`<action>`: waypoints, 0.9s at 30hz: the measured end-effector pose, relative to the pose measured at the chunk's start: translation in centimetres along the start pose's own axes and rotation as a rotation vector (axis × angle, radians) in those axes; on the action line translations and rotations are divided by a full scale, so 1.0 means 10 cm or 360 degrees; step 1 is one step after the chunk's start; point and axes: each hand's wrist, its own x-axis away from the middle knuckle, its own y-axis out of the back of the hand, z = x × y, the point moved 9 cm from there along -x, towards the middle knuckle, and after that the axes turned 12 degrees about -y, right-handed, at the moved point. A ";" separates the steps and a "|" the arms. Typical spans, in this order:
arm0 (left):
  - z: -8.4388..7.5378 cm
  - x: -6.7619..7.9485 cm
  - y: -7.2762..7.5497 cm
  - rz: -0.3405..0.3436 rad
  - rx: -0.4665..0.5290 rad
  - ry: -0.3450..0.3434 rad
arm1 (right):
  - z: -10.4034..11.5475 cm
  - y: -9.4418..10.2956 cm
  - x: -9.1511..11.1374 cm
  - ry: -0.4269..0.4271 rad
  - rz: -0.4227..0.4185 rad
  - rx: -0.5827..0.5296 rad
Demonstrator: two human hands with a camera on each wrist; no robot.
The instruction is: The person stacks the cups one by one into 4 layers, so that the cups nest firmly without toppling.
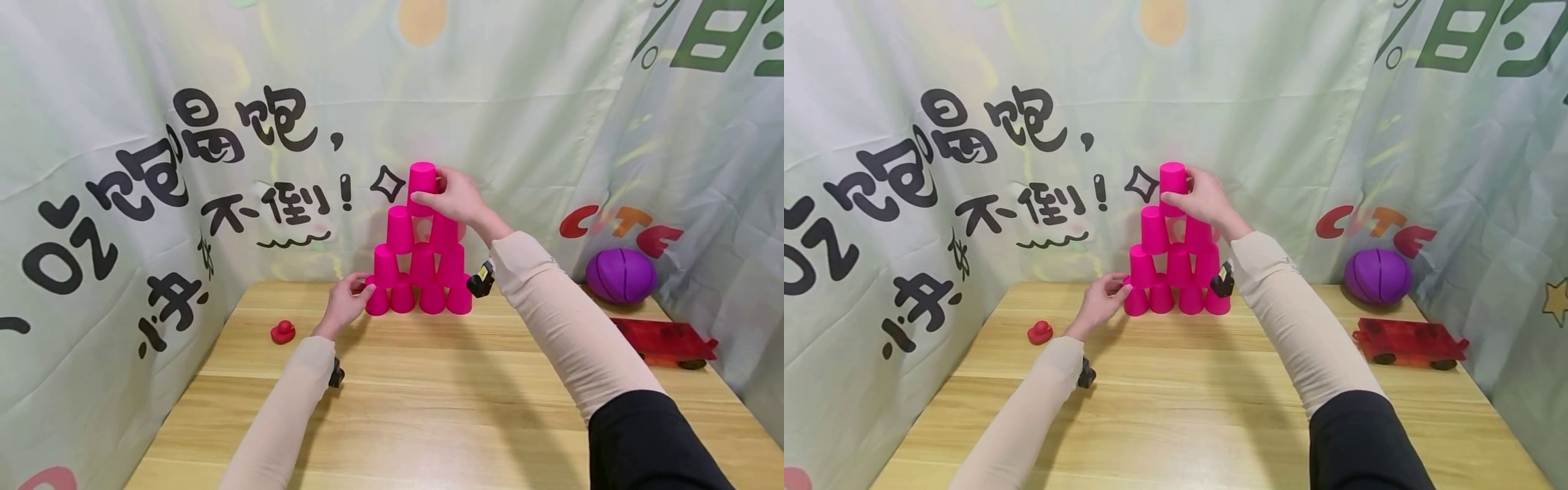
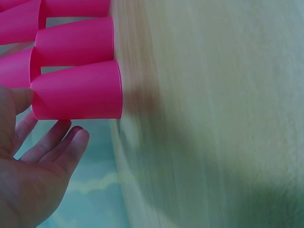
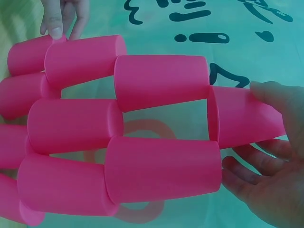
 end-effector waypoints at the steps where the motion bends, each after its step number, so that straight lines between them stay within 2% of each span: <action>1: 0.00 0.00 -0.01 0.0001 -0.0001 0.0000 | -0.01 0.00 0.00 -0.0005 0.0003 0.0000; 5: 0.01 0.00 -0.03 0.0006 -0.0005 0.0009 | -0.01 0.04 0.02 -0.0025 0.0020 -0.0025; 9: 0.01 -0.02 -0.04 -0.0002 -0.0004 0.0006 | -0.04 0.17 0.07 -0.0060 0.0011 -0.0078; 16: 0.06 0.01 -0.01 -0.0005 0.0094 0.0027 | -0.25 0.41 0.22 -0.0112 -0.0049 -0.0111; 19: 0.07 0.01 0.08 -0.0028 0.0077 0.0017 | -0.42 0.51 0.30 -0.0111 -0.0094 -0.0114; 22: 0.01 -0.01 0.23 -0.0044 0.0039 -0.0020 | -0.62 0.59 0.40 -0.0101 -0.0141 -0.0097; 27: -0.14 -0.05 0.52 -0.0004 -0.0202 -0.0082 | -0.98 0.57 0.57 -0.0071 -0.0188 0.0044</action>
